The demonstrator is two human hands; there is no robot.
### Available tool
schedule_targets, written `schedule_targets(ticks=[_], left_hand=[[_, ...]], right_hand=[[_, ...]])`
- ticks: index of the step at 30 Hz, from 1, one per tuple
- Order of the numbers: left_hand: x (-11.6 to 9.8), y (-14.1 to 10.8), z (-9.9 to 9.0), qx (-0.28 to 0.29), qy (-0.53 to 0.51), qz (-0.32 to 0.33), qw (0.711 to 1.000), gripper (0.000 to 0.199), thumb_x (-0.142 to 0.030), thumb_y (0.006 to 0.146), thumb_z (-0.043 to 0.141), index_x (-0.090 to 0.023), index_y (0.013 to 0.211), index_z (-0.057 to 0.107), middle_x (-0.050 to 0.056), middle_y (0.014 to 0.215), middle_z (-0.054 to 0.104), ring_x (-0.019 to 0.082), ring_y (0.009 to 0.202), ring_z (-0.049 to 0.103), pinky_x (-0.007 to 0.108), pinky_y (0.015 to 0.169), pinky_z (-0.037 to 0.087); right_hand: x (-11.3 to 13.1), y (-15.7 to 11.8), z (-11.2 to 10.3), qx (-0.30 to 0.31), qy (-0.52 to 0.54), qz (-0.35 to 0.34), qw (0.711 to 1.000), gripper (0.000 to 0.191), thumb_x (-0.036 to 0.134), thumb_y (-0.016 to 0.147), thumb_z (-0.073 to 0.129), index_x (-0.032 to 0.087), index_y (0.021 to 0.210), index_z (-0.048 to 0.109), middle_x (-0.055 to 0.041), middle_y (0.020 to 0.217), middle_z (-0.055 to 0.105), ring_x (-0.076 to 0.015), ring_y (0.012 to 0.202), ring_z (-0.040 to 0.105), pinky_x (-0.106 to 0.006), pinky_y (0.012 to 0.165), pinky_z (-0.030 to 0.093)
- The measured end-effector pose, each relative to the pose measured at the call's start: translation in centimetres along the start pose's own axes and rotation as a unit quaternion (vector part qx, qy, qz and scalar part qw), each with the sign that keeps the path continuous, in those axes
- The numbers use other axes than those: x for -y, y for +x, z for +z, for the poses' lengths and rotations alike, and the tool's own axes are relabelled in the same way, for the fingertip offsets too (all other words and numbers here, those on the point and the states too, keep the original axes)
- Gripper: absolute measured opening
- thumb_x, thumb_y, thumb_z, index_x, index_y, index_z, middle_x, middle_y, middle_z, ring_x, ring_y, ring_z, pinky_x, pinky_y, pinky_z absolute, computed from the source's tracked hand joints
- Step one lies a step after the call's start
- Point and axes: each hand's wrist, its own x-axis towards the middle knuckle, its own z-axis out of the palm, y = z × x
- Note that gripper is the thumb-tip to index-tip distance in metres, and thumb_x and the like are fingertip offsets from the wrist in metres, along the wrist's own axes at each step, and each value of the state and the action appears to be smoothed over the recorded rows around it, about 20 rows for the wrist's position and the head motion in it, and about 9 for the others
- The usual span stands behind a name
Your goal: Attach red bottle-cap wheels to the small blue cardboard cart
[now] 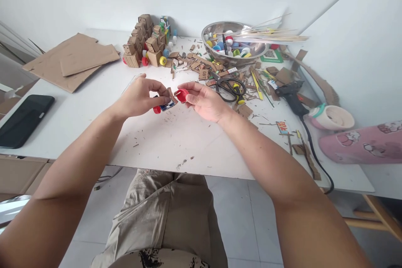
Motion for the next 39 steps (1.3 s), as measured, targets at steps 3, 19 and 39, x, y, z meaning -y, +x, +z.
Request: schedule_targets(ticks=[3,19,39], left_hand=[[-0.4,-0.1,0.1,0.010,-0.011,0.002,1.000,0.019,-0.038,0.090,0.071,-0.025,0.084,0.083,0.000,0.077,0.082,0.025,0.090,0.080,0.067,0.131,0.040],[-0.6,-0.3,0.1,0.011,-0.007,-0.012,1.000,0.019,-0.036,0.089,0.069,-0.023,0.084,0.083,0.001,0.078,0.082,0.025,0.088,0.080,0.054,0.112,0.058],[0.2,-0.3,0.0,-0.007,0.016,0.020,1.000,0.016,-0.040,0.095,0.072,-0.029,0.094,0.083,-0.001,0.088,0.086,0.025,0.098,0.080,0.064,0.131,0.044]], right_hand=[[-0.1,-0.1,0.2,0.003,-0.011,-0.010,1.000,0.065,0.072,0.064,0.104,0.030,0.108,0.080,-0.0059,0.123,0.083,-0.0231,0.104,0.075,-0.036,0.078,0.065],[0.6,-0.3,1.3,-0.036,-0.036,-0.054,0.997,0.070,0.078,0.052,0.107,0.029,0.097,0.084,-0.0037,0.107,0.087,-0.0240,0.102,0.081,-0.041,0.089,0.070],[2.4,-1.0,2.1,-0.056,-0.176,-0.174,0.967,0.034,0.049,0.074,0.106,0.029,0.092,0.086,-0.0047,0.103,0.083,-0.0285,0.106,0.080,-0.048,0.097,0.072]])
